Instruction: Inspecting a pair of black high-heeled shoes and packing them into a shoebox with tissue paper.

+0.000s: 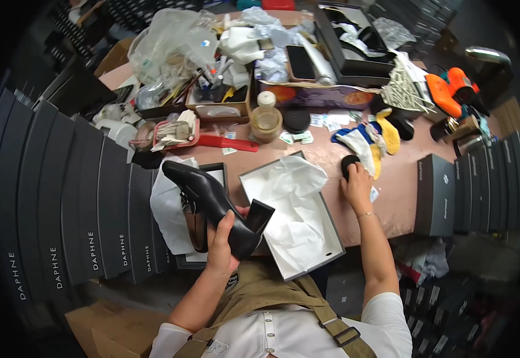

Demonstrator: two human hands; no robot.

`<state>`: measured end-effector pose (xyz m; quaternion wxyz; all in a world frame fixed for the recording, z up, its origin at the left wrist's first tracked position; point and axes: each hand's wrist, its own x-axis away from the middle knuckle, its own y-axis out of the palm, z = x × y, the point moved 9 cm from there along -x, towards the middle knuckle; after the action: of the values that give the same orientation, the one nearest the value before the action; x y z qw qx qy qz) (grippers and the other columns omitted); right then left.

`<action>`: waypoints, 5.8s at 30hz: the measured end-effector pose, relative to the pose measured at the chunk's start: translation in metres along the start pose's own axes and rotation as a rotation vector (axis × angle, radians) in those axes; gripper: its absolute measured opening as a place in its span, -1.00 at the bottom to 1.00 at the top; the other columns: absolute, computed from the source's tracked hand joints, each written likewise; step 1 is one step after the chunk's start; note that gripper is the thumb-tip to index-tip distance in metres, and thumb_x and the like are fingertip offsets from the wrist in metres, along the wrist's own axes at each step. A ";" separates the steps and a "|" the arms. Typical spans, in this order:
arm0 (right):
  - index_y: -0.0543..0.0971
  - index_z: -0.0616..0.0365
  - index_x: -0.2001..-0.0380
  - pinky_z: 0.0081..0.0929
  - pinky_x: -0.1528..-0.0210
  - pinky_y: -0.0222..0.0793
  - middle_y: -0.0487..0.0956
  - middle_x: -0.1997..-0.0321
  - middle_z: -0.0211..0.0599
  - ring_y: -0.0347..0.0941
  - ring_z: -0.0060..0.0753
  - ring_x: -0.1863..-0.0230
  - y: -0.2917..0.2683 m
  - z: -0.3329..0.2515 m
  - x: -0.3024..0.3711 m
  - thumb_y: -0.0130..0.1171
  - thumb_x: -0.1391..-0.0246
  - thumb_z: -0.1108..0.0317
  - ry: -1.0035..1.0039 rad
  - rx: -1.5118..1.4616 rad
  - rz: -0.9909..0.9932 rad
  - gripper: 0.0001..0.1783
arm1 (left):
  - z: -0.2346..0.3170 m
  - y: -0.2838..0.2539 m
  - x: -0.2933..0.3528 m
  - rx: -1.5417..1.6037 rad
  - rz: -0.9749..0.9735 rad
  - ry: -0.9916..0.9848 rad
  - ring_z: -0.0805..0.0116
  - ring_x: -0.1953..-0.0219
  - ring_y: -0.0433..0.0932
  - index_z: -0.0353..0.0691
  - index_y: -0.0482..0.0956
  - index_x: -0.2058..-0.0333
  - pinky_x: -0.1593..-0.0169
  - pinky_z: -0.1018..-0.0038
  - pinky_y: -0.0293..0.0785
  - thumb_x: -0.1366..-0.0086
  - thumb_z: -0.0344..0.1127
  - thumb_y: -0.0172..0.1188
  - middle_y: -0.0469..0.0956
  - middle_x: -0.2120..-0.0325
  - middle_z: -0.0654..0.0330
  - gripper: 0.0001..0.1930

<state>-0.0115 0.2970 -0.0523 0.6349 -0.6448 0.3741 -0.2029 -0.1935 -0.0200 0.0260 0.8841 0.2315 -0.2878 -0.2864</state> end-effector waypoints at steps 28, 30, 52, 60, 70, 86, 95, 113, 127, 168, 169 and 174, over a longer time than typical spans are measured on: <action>0.50 0.22 -0.03 -0.33 0.28 0.31 0.44 0.24 -0.23 0.35 -0.20 0.30 -0.138 -0.231 0.142 0.22 0.23 0.48 -0.651 -0.608 -0.053 -0.40 | -0.003 -0.035 0.029 -0.291 0.158 0.226 0.40 0.25 0.53 -0.27 0.44 0.14 0.14 0.48 0.50 -0.16 -0.25 0.19 0.54 0.32 0.17 -0.67; 0.50 0.21 -0.04 -0.31 0.28 0.33 0.45 0.25 -0.21 0.37 -0.18 0.31 -0.142 -0.216 0.154 0.21 0.25 0.53 -0.603 -0.640 -0.065 -0.39 | -0.004 -0.052 0.022 -0.019 0.155 0.018 0.36 0.32 0.58 -0.30 0.48 0.17 0.24 0.43 0.57 -0.19 -0.20 0.16 0.55 0.35 0.16 -0.68; 0.62 0.07 0.15 -0.38 0.34 0.35 0.49 0.33 -0.32 0.42 -0.28 0.35 -0.168 -0.189 0.149 0.23 0.23 0.55 -0.569 -0.623 0.264 -0.56 | -0.007 -0.005 0.072 0.359 -0.188 -0.166 0.20 0.20 0.62 -0.31 0.51 0.12 0.12 0.31 0.58 -0.25 0.01 0.00 0.61 0.21 0.08 -0.53; 0.59 0.19 0.09 -0.44 0.29 0.33 0.46 0.33 -0.23 0.39 -0.29 0.29 -0.182 -0.216 0.146 0.12 0.07 0.64 -0.536 -0.767 0.330 -0.60 | -0.018 -0.013 0.061 0.634 -0.422 -0.214 0.17 -0.03 0.45 -0.45 0.13 -0.24 -0.12 0.28 0.45 -0.18 0.11 0.08 0.44 0.03 -0.02 -0.16; 0.55 0.22 0.10 -0.61 0.05 0.25 0.47 0.22 -0.37 0.37 -0.54 0.16 -0.173 -0.268 0.241 -0.14 -0.07 0.46 -0.523 -1.561 -0.707 -0.64 | 0.021 -0.033 0.036 0.289 -0.394 0.091 0.24 0.24 0.49 -0.29 0.08 -0.28 0.18 0.29 0.55 -0.05 0.01 0.14 0.49 0.22 0.03 -0.14; 0.61 0.15 0.28 -0.32 -0.02 0.31 0.54 0.18 -0.30 0.36 -0.15 0.00 -0.200 -0.263 0.197 0.12 0.13 0.47 -0.950 -0.948 -0.287 -0.74 | 0.011 0.014 0.065 -0.709 -1.017 -0.199 0.48 0.19 0.50 -0.40 0.52 0.09 0.03 0.50 0.43 0.31 -0.43 0.49 0.58 0.23 0.24 -0.34; 0.60 0.11 0.12 -0.33 0.09 0.37 0.56 0.18 -0.27 0.44 -0.17 0.17 -0.201 -0.180 0.168 0.14 0.25 0.64 -0.543 -0.964 -0.304 -0.51 | 0.037 -0.005 0.057 -0.240 -0.988 -0.013 0.26 0.14 0.54 -0.38 0.48 0.04 0.04 0.35 0.47 0.25 -0.31 0.56 0.55 0.19 0.06 -0.28; 0.51 0.21 -0.02 -0.34 -0.02 0.38 0.48 0.04 -0.06 0.45 -0.09 0.00 -0.217 -0.138 0.125 0.18 0.00 0.56 -0.266 -0.905 0.070 -0.56 | -0.042 0.002 0.076 0.730 -0.958 -0.426 0.15 0.30 0.50 -0.44 0.08 -0.21 0.28 0.32 0.59 -0.11 0.09 0.24 0.40 0.22 -0.04 -0.10; 0.56 0.26 0.16 -0.28 0.07 0.40 0.57 0.18 -0.04 0.50 0.00 0.15 -0.121 -0.037 0.028 0.15 -0.11 0.40 -0.033 -0.784 0.383 -0.76 | -0.048 0.036 0.090 -0.839 -0.811 -0.314 0.44 0.14 0.44 -0.42 0.33 -0.09 0.05 0.51 0.41 -0.01 -0.20 0.44 0.46 0.14 0.18 -0.27; 0.39 0.31 -0.13 -0.23 -0.37 0.00 0.07 -0.39 0.18 0.05 0.05 -0.40 -0.164 -0.127 0.162 0.40 0.19 0.25 -0.219 -1.049 -0.082 -0.23 | 0.001 0.056 -0.002 -1.058 -0.441 0.501 0.41 0.26 0.57 -0.27 0.28 -0.22 0.18 0.47 0.49 -0.23 -0.42 0.19 0.59 0.23 0.11 -0.43; 0.38 0.39 -0.12 -0.27 -0.37 0.01 0.13 -0.38 0.11 0.07 -0.08 -0.40 -0.168 -0.107 0.160 0.39 0.21 0.28 -0.154 -1.240 -0.158 -0.21 | 0.004 0.079 -0.031 -1.227 -0.460 0.497 0.31 0.45 0.56 -0.16 0.16 -0.29 0.34 0.38 0.46 -0.15 -0.41 0.23 0.58 0.39 0.11 -0.28; 0.28 0.40 -0.19 -0.34 -0.13 0.41 0.50 -0.07 -0.02 0.50 -0.27 -0.05 -0.136 -0.065 0.180 0.32 0.21 0.09 0.256 -2.247 -0.201 -0.08 | -0.053 0.098 -0.163 -1.672 -0.641 0.717 -0.09 0.30 0.59 -0.09 0.49 -0.05 0.24 0.17 0.46 -0.15 -0.26 0.23 0.60 0.41 -0.10 -0.56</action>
<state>0.0860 0.1084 0.0487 -0.3652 -0.8510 0.3531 0.1330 -0.2316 0.1687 -0.0173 0.6784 -0.3318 0.3732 -0.5389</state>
